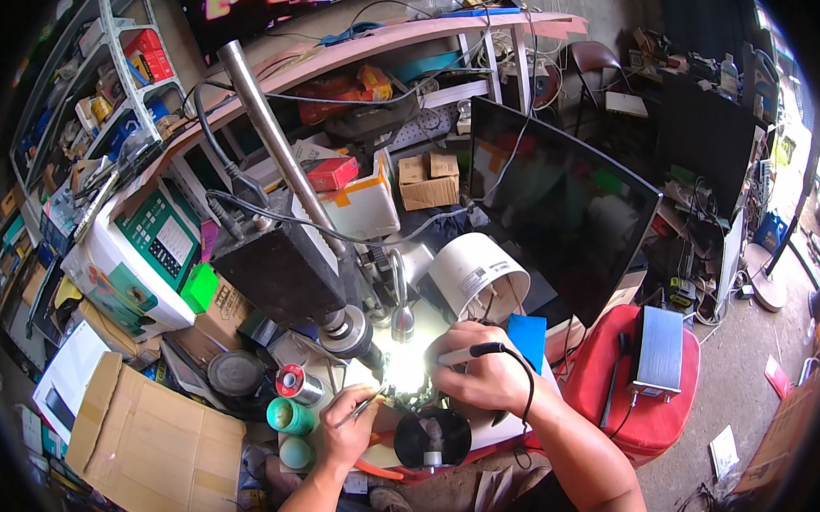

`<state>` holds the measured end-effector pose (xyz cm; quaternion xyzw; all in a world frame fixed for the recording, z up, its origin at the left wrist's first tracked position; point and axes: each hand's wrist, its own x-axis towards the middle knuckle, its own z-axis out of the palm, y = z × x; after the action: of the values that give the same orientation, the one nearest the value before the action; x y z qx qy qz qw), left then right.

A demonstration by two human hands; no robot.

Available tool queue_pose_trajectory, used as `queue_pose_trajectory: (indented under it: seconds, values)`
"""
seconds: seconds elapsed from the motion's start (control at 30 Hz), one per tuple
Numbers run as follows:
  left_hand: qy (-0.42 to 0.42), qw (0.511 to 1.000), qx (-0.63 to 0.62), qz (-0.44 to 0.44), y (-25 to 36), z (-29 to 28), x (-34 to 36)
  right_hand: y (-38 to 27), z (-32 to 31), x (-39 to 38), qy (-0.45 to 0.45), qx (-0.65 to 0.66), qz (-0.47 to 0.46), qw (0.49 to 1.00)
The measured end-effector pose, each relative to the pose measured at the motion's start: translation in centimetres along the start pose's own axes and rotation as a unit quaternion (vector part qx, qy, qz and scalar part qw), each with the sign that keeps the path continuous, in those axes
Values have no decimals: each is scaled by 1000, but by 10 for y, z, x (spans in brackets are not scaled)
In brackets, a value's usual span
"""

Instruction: The person solders wires to a small circuit board held in a black plastic housing. They use a soldering iron in the right hand and tweezers in the left hand to position the wires and apply solder. The person occasionally adjusts the position of the housing and the wires during the process.

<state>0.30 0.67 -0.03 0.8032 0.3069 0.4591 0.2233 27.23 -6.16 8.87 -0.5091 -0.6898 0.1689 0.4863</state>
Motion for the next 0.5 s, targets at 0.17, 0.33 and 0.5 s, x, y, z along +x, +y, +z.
queue_pose_trajectory:
  seconds: [0.17, 0.33, 0.5]
  values:
    - [0, 1000, 6, 2, -2, 0, -1, -4, 0, 0, -4, 5, 14, 1000]
    - [0, 1000, 7, -2, 1, 0, 0, -1, 0, 0, -1, -1, -8, 1000]
    - [-2, 1000, 6, -4, 1, 0, 0, -1, 1, 0, -1, 5, -5, 1000]
